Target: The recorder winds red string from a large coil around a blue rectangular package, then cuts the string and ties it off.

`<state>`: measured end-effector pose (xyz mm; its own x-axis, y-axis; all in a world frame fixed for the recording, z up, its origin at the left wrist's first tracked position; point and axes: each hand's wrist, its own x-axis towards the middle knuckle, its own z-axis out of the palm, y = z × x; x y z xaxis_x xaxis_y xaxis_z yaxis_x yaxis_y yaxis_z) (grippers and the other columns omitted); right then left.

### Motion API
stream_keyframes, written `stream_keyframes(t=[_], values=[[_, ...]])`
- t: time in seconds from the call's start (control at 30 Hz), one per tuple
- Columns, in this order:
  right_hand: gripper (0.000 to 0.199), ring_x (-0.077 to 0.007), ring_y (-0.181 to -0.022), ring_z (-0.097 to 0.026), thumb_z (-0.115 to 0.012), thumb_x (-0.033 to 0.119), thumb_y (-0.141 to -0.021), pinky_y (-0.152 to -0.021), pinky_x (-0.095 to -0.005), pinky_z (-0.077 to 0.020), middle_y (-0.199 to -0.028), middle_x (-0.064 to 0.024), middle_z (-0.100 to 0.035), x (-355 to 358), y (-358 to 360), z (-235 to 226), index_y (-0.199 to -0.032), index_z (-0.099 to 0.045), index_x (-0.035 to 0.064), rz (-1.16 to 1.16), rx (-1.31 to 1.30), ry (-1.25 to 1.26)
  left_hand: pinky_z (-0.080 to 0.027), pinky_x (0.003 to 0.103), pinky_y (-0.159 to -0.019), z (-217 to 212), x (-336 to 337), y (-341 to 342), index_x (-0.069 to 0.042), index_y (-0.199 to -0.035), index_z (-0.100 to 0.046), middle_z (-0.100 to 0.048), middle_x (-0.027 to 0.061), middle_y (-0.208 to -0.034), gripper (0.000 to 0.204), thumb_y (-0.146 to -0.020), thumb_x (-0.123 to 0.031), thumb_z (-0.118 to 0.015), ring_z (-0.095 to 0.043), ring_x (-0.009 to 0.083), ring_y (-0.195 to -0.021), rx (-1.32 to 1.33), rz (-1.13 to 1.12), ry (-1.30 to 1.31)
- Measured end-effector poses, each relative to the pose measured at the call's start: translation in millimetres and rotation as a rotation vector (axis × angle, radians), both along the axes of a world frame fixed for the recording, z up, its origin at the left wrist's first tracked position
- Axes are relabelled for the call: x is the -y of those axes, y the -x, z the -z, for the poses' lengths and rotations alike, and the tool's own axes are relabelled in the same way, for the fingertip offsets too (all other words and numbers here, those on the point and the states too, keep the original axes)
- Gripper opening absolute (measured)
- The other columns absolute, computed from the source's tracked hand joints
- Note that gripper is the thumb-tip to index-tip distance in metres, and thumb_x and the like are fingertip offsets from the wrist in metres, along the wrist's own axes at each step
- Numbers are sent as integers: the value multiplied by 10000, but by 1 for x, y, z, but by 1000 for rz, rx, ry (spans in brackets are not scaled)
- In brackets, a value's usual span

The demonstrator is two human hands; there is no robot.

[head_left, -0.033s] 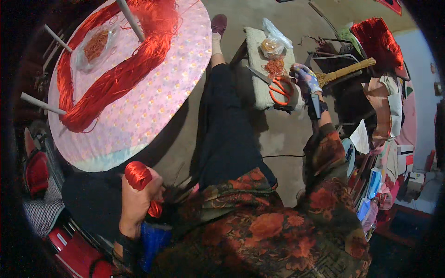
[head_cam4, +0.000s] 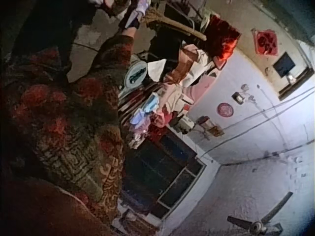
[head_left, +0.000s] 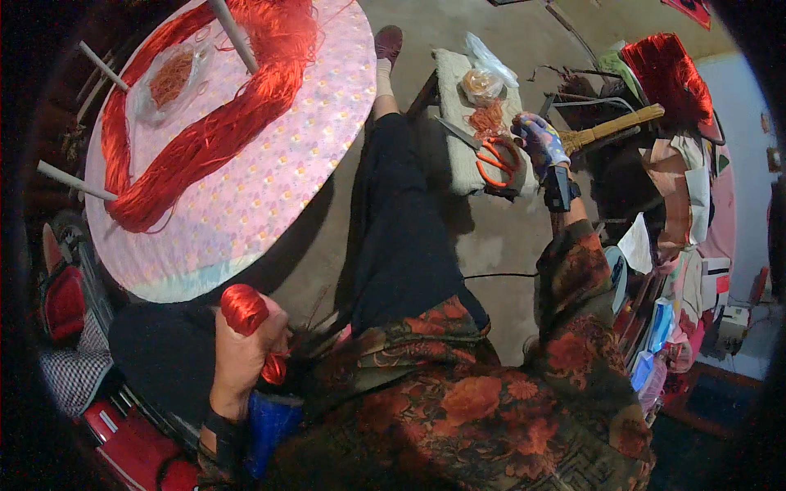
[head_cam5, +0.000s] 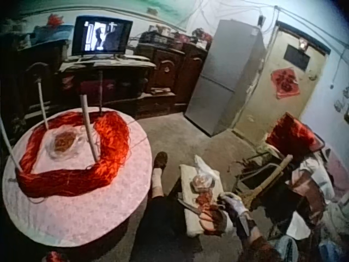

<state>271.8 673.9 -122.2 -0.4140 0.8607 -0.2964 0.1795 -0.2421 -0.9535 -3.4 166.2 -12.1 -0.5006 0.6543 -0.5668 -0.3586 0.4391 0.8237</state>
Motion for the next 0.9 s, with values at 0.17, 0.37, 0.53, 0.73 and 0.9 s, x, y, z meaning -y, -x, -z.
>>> stream_keyframes(t=[0.17,0.37,0.53,0.73,0.9], values=[[189,-142,-849,-622,-607,176,-920,-734,-271,-495,-1001,-52,-661,48,38,-44,-1080,-599,76,-122,-192,152,-530,334,-723,6,2,-3,-41,-755,-553,-557,29,-621,183,-842,-139,-681,-560,128,-556,-25,-69,-206],[190,-104,-726,-577,-583,195,-936,-613,-232,-461,-934,-44,-626,165,103,-105,-1089,-571,83,-475,-347,266,-520,354,-831,3,-1,3,-57,-771,-545,-526,6,-609,130,-843,-103,-643,-543,117,-559,106,-130,-197],[182,-90,-699,-583,-593,191,-919,-564,-199,-464,-873,-34,-598,253,139,-132,-1039,-558,59,-713,-205,315,-523,344,-790,-3,9,3,-42,-844,-562,-541,6,-648,98,-870,-108,-630,-544,102,-593,121,-202,-298],[187,-109,-714,-620,-652,158,-879,-536,-234,-508,-905,-44,-613,309,160,-130,-1001,-575,40,-909,-98,516,-500,259,-678,-13,30,2,-13,-993,-618,-577,5,-701,190,-851,-119,-686,-545,73,-614,139,-192,-380],[192,-95,-633,-621,-617,219,-921,-550,-233,-490,-776,-26,-650,348,176,-135,-1006,-606,46,-1061,-60,354,-454,225,-562,-13,37,-5,-20,-969,-650,-633,-2,-780,250,-803,-168,-764,-558,46,-645,-36,-96,-332]])
